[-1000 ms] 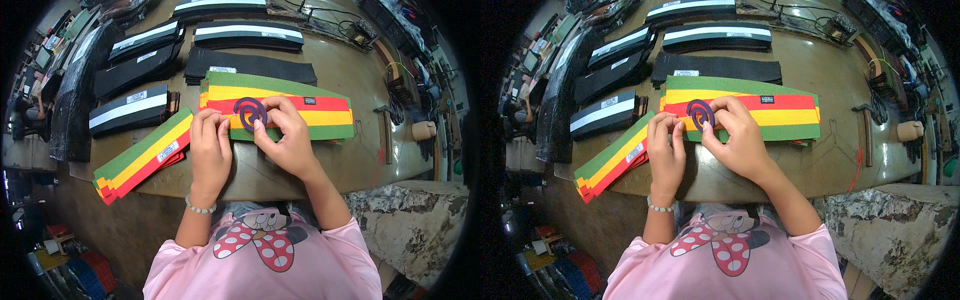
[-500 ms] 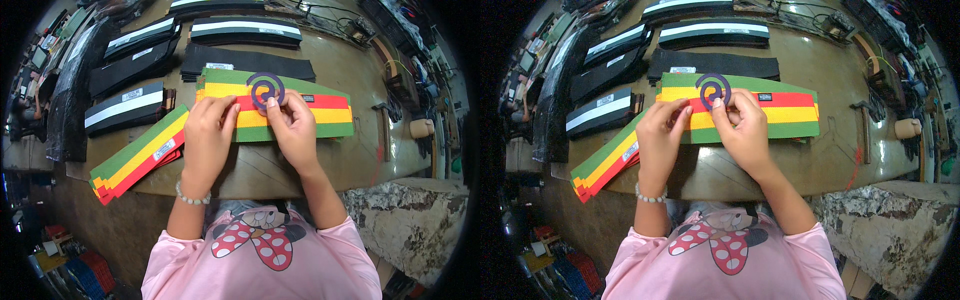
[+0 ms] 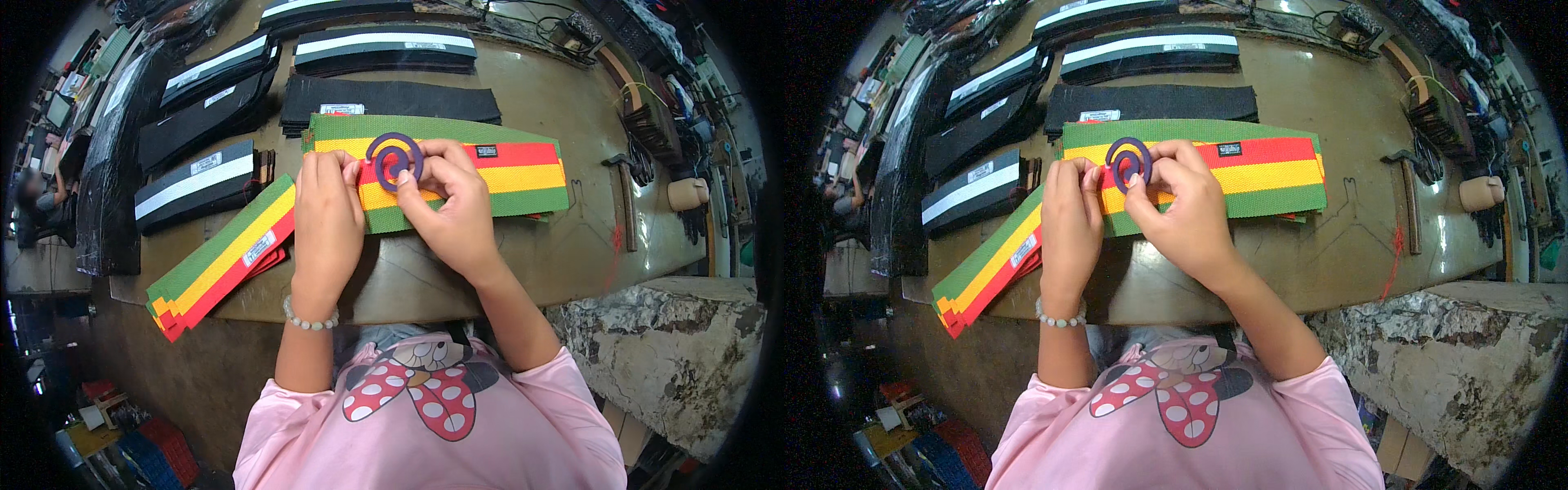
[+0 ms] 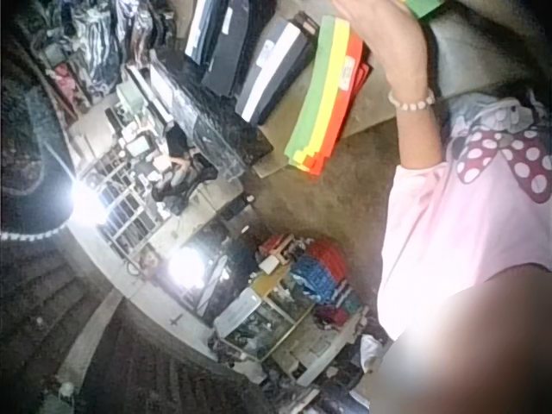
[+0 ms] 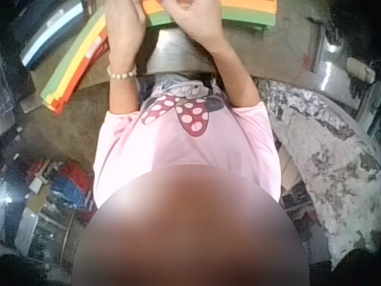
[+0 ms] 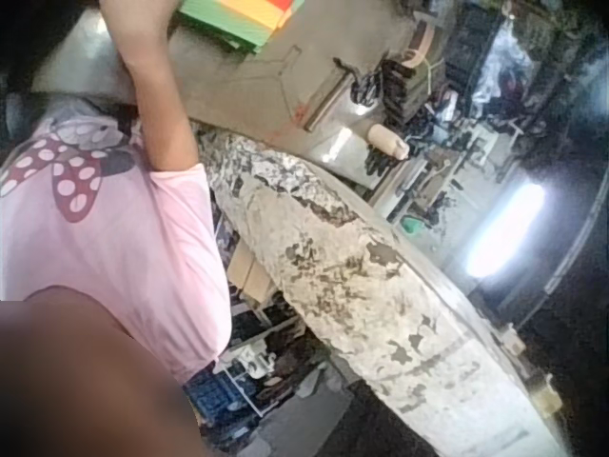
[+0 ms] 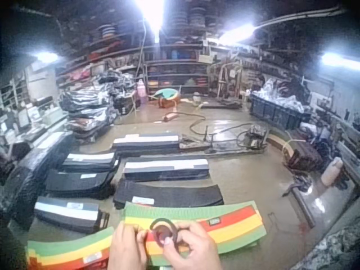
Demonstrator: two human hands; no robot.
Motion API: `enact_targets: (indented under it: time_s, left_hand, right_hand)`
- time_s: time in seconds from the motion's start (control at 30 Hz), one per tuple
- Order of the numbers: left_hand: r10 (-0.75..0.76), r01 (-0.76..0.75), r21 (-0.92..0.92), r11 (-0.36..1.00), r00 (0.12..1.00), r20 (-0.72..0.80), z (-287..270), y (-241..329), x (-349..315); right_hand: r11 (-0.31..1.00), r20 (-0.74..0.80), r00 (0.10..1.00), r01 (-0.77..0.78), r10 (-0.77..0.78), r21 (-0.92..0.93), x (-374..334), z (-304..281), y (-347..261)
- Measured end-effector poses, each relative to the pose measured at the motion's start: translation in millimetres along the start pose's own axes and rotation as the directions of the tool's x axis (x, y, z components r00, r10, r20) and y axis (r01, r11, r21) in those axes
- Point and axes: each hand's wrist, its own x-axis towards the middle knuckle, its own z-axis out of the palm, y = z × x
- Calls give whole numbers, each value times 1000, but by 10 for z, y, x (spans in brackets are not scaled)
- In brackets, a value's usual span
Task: The person repeatedly places a purple circular object onto the center of stacked multicolored fabric pieces, then removes it and repeats the action. The person also briefly picks up and sets down a hammer. The task appears to be a repetitive placement and removal cycle without a visible final assembly.
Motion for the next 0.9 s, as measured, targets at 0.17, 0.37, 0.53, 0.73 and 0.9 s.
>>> enact_targets:
  time_s: [0.17, 0.37, 0.53, 0.73, 0.9]
  left_hand:
    - [0, 0, -20, 1000, 1000, 24, 21, -45, 9]
    - [-54, 47, -184, 982, 998, -33, -12, 232, -138]
    - [435, -369, -242, 897, 835, 337, 115, 804, -519]
    - [516, -541, 23, 841, 815, 264, -5, 682, 116]
    - [510, -517, 76, 853, 855, 94, -491, 807, 548]
  right_hand:
    - [995, -3, 999, 50, -51, -86, 12, 14, 15]
    - [978, -16, 995, -98, 103, 185, 28, -148, -26]
    - [900, -420, 900, 83, 117, 428, -40, -1009, -82]
    - [956, -669, 710, -21, 219, 291, -583, -1973, 189]
    - [938, -692, 642, -144, 331, 315, -979, -2116, 421]
